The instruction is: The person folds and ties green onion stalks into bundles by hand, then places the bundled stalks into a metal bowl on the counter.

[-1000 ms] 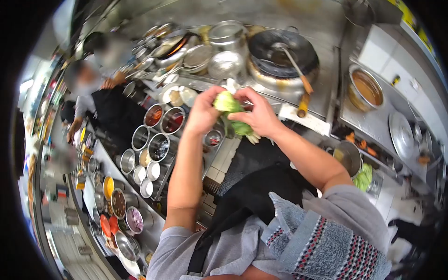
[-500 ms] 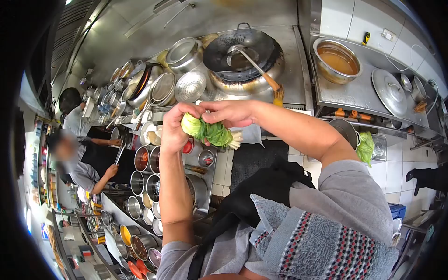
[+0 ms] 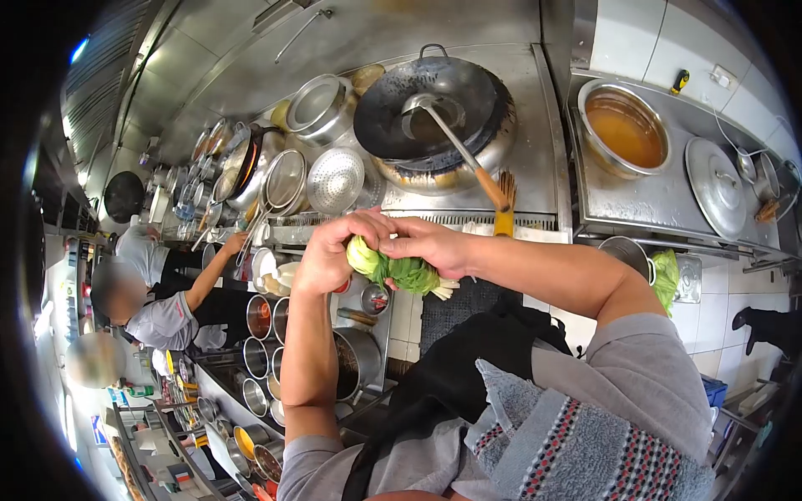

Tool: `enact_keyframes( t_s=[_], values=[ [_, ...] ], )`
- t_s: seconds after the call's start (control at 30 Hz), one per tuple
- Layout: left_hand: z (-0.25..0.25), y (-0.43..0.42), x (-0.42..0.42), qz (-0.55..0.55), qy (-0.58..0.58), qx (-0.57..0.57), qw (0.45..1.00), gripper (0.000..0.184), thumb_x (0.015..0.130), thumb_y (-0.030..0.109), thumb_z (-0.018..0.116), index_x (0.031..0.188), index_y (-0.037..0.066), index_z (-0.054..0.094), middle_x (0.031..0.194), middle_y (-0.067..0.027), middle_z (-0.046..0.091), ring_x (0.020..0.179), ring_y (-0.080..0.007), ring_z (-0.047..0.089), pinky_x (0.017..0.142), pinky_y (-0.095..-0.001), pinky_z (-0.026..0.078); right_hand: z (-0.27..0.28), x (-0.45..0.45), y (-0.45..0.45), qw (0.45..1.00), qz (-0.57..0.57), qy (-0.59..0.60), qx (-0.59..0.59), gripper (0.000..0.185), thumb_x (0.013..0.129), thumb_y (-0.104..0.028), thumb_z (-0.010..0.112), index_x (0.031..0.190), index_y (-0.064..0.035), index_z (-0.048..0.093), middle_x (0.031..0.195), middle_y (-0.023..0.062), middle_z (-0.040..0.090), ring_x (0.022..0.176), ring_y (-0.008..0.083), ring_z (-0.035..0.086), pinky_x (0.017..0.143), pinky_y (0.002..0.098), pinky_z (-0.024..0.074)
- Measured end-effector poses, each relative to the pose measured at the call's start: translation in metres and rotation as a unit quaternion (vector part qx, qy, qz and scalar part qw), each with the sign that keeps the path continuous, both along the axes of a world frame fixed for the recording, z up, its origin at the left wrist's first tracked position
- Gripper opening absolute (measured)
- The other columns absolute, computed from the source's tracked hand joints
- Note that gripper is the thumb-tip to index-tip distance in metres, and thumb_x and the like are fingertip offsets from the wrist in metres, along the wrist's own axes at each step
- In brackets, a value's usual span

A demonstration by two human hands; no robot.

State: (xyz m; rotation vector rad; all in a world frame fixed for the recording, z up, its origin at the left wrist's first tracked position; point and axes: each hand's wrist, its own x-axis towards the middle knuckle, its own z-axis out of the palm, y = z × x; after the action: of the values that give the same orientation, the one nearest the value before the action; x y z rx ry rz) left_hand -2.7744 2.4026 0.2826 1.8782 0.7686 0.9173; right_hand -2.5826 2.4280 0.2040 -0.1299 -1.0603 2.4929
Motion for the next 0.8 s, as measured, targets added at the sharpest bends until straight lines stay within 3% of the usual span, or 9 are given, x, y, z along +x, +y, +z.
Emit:
enact_keyframes(
  t_s=[0.03, 0.13, 0.33, 0.4, 0.47, 0.53, 0.57, 0.63, 0.8],
  values=[
    [0.001, 0.006, 0.004, -0.011, -0.002, 0.037, 0.999, 0.019, 0.076, -0.01, 0.07, 0.087, 0.003, 0.062, 0.092, -0.0084, 0.068, 0.091, -0.0238, 0.066, 0.081, -0.0378, 0.052, 0.003, 0.002, 0.004, 1.0, -0.007, 0.01, -0.009, 0.043, 0.097, -0.026, 0.06, 0.132, -0.0048, 0.046, 0.112, 0.0089, 0.059, 0.088, 0.0192, 0.066, 0.075, 0.0343, 0.0574],
    [0.008, 0.015, 0.012, 0.007, 0.027, 0.044, 0.999, 0.019, 0.076, -0.009, 0.07, 0.089, 0.003, 0.064, 0.092, -0.0085, 0.069, 0.09, -0.0257, 0.066, 0.082, -0.0364, 0.052, 0.004, 0.009, 0.022, 0.999, 0.024, 0.018, 0.012, 0.04, 0.096, -0.027, 0.062, 0.125, -0.0013, 0.052, 0.107, 0.0088, 0.062, 0.087, 0.018, 0.066, 0.076, 0.0331, 0.0576],
    [0.028, 0.023, 0.01, 0.068, 0.176, 0.132, 0.973, 0.079, 0.067, 0.004, 0.081, 0.139, 0.015, 0.05, 0.146, -0.0162, 0.043, 0.134, -0.034, 0.043, 0.109, -0.0421, 0.04, 0.007, 0.005, 0.027, 0.991, -0.002, -0.037, 0.132, 0.041, 0.092, -0.032, 0.066, 0.115, 0.0017, 0.061, 0.099, 0.0105, 0.067, 0.091, 0.0159, 0.065, 0.083, 0.0324, 0.0522],
    [0.038, 0.017, 0.007, 0.145, 0.221, 0.099, 0.959, 0.084, 0.063, 0.005, 0.083, 0.14, 0.015, 0.049, 0.148, -0.016, 0.038, 0.138, -0.0338, 0.037, 0.111, -0.0426, 0.038, 0.007, -0.001, 0.022, 0.897, -0.107, -0.142, 0.405, 0.043, 0.089, -0.034, 0.068, 0.111, 0.0028, 0.064, 0.094, 0.0142, 0.068, 0.093, 0.0199, 0.064, 0.086, 0.0358, 0.0489],
    [0.032, 0.013, -0.003, 0.186, 0.238, 0.159, 0.94, 0.085, 0.061, 0.004, 0.084, 0.138, 0.012, 0.049, 0.143, -0.0161, 0.044, 0.127, -0.032, 0.05, 0.102, -0.0417, 0.046, 0.014, -0.008, 0.016, 0.87, -0.181, -0.161, 0.43, 0.043, 0.086, -0.034, 0.069, 0.109, 0.002, 0.065, 0.094, 0.018, 0.069, 0.094, 0.0272, 0.066, 0.085, 0.04, 0.0482],
    [0.011, 0.01, -0.022, 0.304, 0.183, -0.088, 0.931, 0.056, 0.075, 0.002, 0.075, 0.127, 0.005, 0.056, 0.123, -0.0151, 0.059, 0.102, -0.0243, 0.062, 0.086, -0.0347, 0.052, 0.024, -0.02, 0.007, 0.833, -0.277, -0.194, 0.437, 0.043, 0.085, -0.033, 0.07, 0.112, -0.0003, 0.065, 0.098, 0.0199, 0.069, 0.095, 0.0328, 0.066, 0.086, 0.0405, 0.0485],
    [-0.003, 0.009, -0.032, 0.291, 0.18, -0.086, 0.936, 0.056, 0.075, 0.002, 0.075, 0.127, 0.005, 0.056, 0.123, -0.0151, 0.059, 0.102, -0.0243, 0.062, 0.086, -0.0347, 0.052, 0.022, -0.029, 0.002, 0.819, -0.314, -0.207, 0.434, 0.042, 0.083, -0.032, 0.071, 0.112, -0.0022, 0.065, 0.099, 0.0196, 0.069, 0.095, 0.0353, 0.066, 0.085, 0.0418, 0.0488],
    [-0.029, 0.006, -0.051, 0.234, 0.103, -0.071, 0.964, 0.021, 0.09, -0.001, 0.058, 0.11, -0.001, 0.063, 0.098, -0.0107, 0.067, 0.08, -0.0153, 0.062, 0.072, -0.0274, 0.05, 0.023, -0.041, -0.009, 0.79, -0.336, -0.262, 0.44, 0.04, 0.083, -0.031, 0.071, 0.11, -0.0021, 0.066, 0.099, 0.0197, 0.069, 0.095, 0.0359, 0.066, 0.085, 0.0421, 0.049],
    [-0.082, -0.006, -0.072, 0.168, -0.08, -0.191, 0.964, 0.022, 0.097, 0.001, 0.045, 0.102, -0.002, 0.066, 0.084, -0.0076, 0.067, 0.077, -0.011, 0.06, 0.071, -0.0266, 0.048, -0.011, -0.072, -0.041, 0.703, -0.412, -0.407, 0.414, 0.039, 0.081, -0.026, 0.072, 0.109, -0.0012, 0.064, 0.088, 0.0171, 0.067, 0.08, 0.0297, 0.065, 0.076, 0.0388, 0.0492]
  ],
)
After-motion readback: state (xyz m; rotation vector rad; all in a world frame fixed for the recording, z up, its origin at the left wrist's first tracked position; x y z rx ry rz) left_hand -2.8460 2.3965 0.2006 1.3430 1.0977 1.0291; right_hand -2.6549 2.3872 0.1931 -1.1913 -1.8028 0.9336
